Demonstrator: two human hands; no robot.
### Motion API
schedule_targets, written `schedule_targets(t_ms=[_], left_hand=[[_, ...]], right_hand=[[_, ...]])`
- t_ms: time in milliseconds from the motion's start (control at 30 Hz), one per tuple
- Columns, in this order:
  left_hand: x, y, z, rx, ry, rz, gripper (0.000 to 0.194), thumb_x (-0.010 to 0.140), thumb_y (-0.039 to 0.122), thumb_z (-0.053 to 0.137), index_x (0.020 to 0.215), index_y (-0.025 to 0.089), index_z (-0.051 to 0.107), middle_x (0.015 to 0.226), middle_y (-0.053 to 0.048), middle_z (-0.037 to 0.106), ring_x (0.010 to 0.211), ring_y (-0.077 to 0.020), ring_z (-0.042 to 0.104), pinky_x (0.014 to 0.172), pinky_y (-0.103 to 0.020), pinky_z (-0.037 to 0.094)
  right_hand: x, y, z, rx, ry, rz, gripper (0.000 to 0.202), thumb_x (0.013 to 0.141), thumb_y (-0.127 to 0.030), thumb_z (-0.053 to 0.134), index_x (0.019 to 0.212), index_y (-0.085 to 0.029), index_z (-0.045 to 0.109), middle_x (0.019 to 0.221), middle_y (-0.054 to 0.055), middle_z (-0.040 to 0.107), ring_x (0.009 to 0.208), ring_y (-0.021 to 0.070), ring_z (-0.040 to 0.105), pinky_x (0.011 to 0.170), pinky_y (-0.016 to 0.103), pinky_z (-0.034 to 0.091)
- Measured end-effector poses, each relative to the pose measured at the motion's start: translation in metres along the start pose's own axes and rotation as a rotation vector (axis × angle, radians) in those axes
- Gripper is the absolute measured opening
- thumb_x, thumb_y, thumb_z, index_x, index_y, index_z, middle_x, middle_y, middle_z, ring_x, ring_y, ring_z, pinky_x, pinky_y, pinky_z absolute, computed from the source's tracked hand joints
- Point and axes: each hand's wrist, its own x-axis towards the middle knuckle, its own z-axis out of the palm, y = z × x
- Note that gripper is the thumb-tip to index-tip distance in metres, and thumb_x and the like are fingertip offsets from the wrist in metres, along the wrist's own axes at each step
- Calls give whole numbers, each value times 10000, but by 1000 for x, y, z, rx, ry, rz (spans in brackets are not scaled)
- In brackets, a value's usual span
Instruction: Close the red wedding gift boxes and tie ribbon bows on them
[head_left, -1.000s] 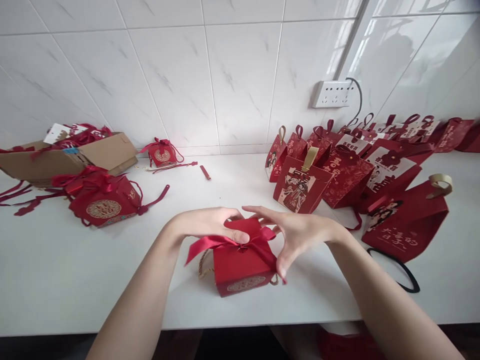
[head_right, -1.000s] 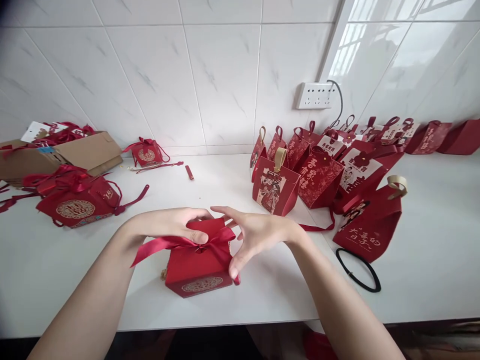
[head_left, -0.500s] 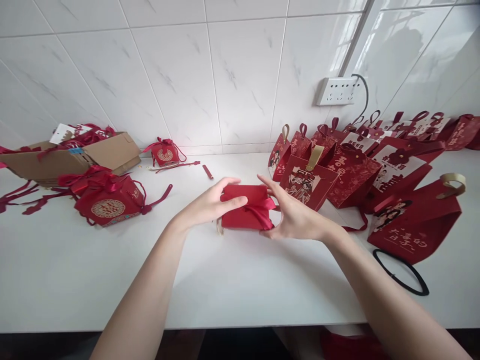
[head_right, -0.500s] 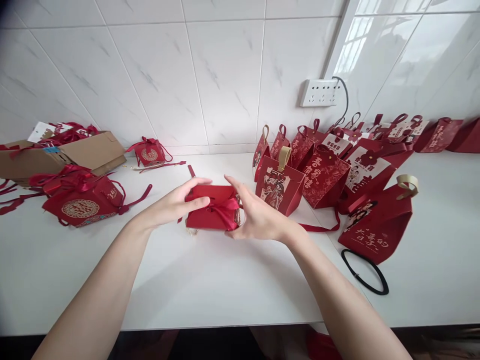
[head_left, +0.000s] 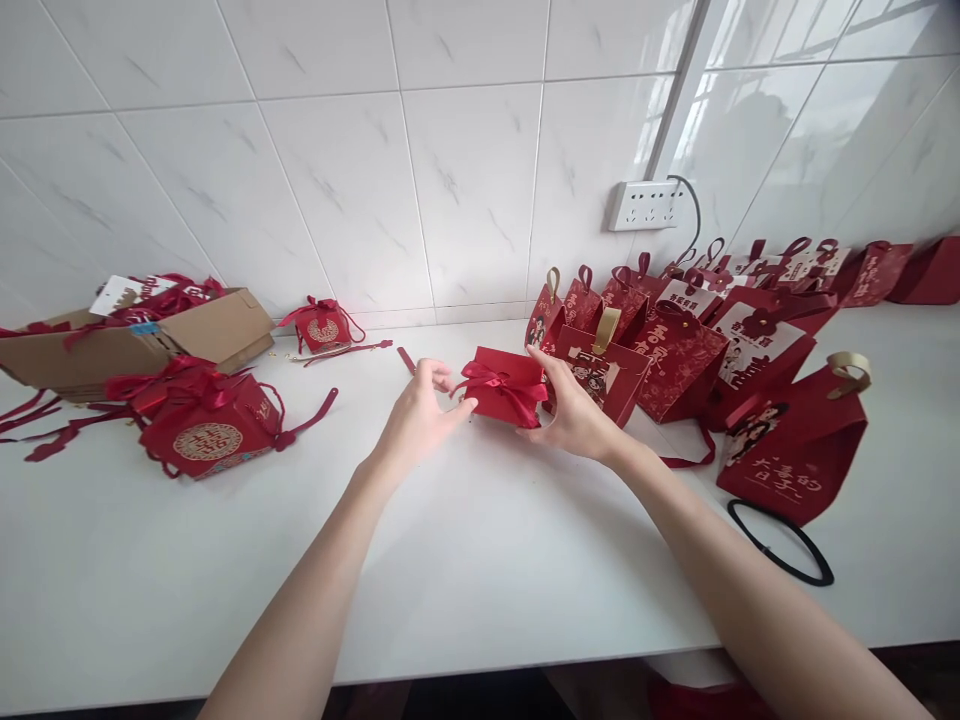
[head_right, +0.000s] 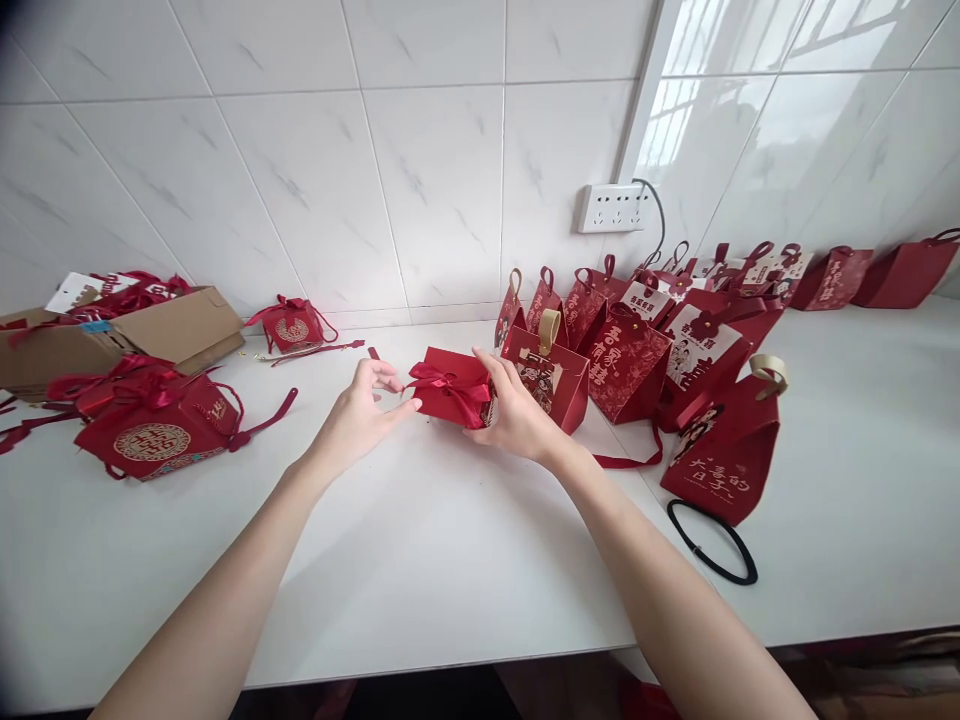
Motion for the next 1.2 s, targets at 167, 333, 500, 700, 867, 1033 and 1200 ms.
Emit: schedule_targets(t_ms=[167,333,500,700,867,1033,1200], left_hand=[[1,0,8,185,91,269,130,837,257,535,958,209,539,978,-49,556,949,-195,537,868,-349,431],[-5,9,8,130,76,255,138,870,303,473,813,209,557,865,-36,594,832,-184,562,776,-320,443],[-11,26,3,-281,-285,-138,259,847,434,489,784,186,534,663,-12,655,523,-130,585,502,-243,394],[-7,22,1,-366,-492,-345,314,801,465,552,804,152,568,732,-70,709,613,-170,672,488,-222,420],[-4,17,-4,-336,-556,-375,327,769,483,582,795,156,580,764,-58,710,655,-183,688,510,-232,442],[-4,18,-10,-277,-604,-378,351,744,505,598,758,155,585,830,-58,697,698,-189,688,542,-246,457],[-3,12,-17,-180,-580,-381,482,670,622,620,767,152,572,783,-82,673,756,-225,654,612,-309,499]], right_hand=[[0,0,1,20,-16,-6,970,650,-242,716,1436,-241,148,1408,150,292,1332,295,304,1067,465,341],[0,0,3,-5,-16,-39,958,664,-250,705,1436,-266,139,1415,142,285,1345,288,288,1092,474,302],[-1,-1,1,10,-17,-33,959,664,-234,700,1440,-243,137,1372,154,310,1302,284,340,1039,454,372],[-1,0,-1,84,-25,16,988,634,-217,717,1445,-261,155,1345,131,342,1240,286,396,957,418,446],[-1,2,-6,128,-40,33,992,627,-216,725,1446,-265,168,1384,123,328,1299,303,342,990,417,417],[-1,2,-10,146,-76,34,991,623,-214,735,1441,-278,180,1396,107,353,1289,292,372,1028,434,382],[-1,-1,-12,200,-134,35,932,629,-195,727,1420,-283,241,1388,99,351,1258,268,417,996,393,439]])
